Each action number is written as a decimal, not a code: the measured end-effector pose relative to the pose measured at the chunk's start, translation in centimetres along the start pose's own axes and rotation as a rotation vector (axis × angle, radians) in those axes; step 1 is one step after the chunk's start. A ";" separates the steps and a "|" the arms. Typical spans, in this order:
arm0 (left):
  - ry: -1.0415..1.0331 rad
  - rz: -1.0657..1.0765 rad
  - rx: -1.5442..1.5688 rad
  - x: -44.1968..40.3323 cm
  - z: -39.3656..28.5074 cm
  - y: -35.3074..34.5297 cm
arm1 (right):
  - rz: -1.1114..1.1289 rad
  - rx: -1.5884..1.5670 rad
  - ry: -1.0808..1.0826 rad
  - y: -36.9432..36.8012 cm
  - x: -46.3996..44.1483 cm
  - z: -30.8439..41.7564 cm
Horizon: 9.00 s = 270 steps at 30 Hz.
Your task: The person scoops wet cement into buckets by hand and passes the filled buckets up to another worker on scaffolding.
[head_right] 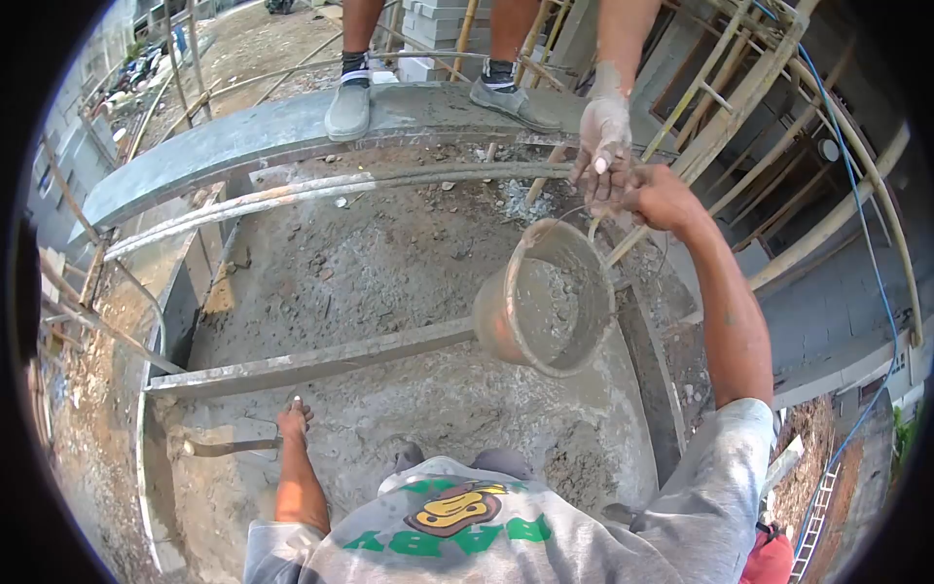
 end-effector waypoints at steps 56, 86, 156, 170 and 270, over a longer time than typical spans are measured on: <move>0.110 1.567 -1.306 27.5 17.7 -19.2 | -0.271 -0.749 -1.620 -72.1 89.8 -9.6; 0.012 1.923 -1.590 22.3 19.4 -44.6 | -0.467 -0.564 -1.855 -66.9 59.8 13.2; -1.110 2.543 -2.651 39.2 26.9 11.2 | -0.445 -1.550 -3.230 -105.2 72.9 42.5; -0.927 2.636 -2.366 41.5 24.8 8.4 | -0.839 -0.561 -2.763 -81.1 85.4 31.3; -0.393 1.175 -0.589 19.5 0.6 3.1 | -0.986 -1.135 -2.471 -80.5 117.4 33.7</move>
Point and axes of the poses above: each hand's wrist, its own x-axis away from the middle knuckle, its own y-axis out of the back of the hand, z = x × y, the point moved 8 cm from there along -x, towards the middle knuckle, and after that the axes turned 11 degrees about x, right-handed, at the moved point
